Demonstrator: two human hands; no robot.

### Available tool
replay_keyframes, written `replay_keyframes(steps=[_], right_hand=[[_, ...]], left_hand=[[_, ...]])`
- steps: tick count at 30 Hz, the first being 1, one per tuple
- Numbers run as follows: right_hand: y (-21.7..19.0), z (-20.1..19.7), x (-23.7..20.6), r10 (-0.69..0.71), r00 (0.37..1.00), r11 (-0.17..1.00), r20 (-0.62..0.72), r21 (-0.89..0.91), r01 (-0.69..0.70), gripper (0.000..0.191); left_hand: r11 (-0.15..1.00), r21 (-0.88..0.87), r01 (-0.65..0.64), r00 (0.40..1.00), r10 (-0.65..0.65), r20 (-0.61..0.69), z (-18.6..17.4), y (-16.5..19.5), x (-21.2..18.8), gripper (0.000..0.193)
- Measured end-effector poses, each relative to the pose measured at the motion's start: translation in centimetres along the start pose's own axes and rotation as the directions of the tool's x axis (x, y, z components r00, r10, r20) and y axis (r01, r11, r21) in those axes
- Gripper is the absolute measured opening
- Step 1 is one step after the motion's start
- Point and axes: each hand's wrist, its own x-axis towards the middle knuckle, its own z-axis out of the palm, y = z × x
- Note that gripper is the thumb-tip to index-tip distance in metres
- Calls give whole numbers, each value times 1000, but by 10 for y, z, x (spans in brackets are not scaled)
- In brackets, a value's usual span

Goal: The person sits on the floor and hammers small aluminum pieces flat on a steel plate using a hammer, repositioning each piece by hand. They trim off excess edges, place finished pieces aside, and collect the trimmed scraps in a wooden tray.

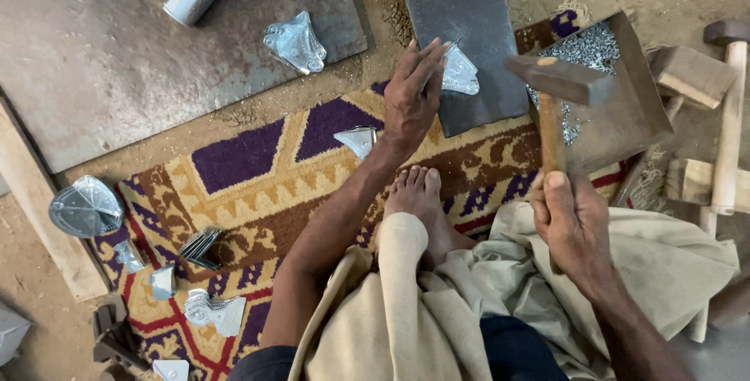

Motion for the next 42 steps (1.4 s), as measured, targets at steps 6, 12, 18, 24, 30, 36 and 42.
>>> replay_keyframes(steps=[6,12,18,24,30,36,42], right_hand=[[11,4,20,49,997,905,64,-425,-18,38],[11,9,16,-200,977,838,-79,-531,129,37],[-29,16,20,230,973,967,-17,-109,-231,31],[-31,-2,11,-416,906,901,-83,98,423,31],[32,-3,37,108,991,855,74,-516,-54,39],[44,19,32,401,909,912,113,42,-408,55],[74,-3,101,41,998,991,-47,-123,-46,40]], left_hand=[[989,100,-105,994,105,6,3,-7,-3,31],[985,133,-106,994,103,28,-5,0,-3,33],[964,238,-114,990,129,-49,-18,7,9,36],[962,232,-144,987,157,-40,-22,10,8,37],[959,240,-148,988,154,-9,-21,1,11,39],[960,257,-115,988,137,-71,-27,2,12,23],[939,-249,239,954,-275,-121,-60,0,22,30]])
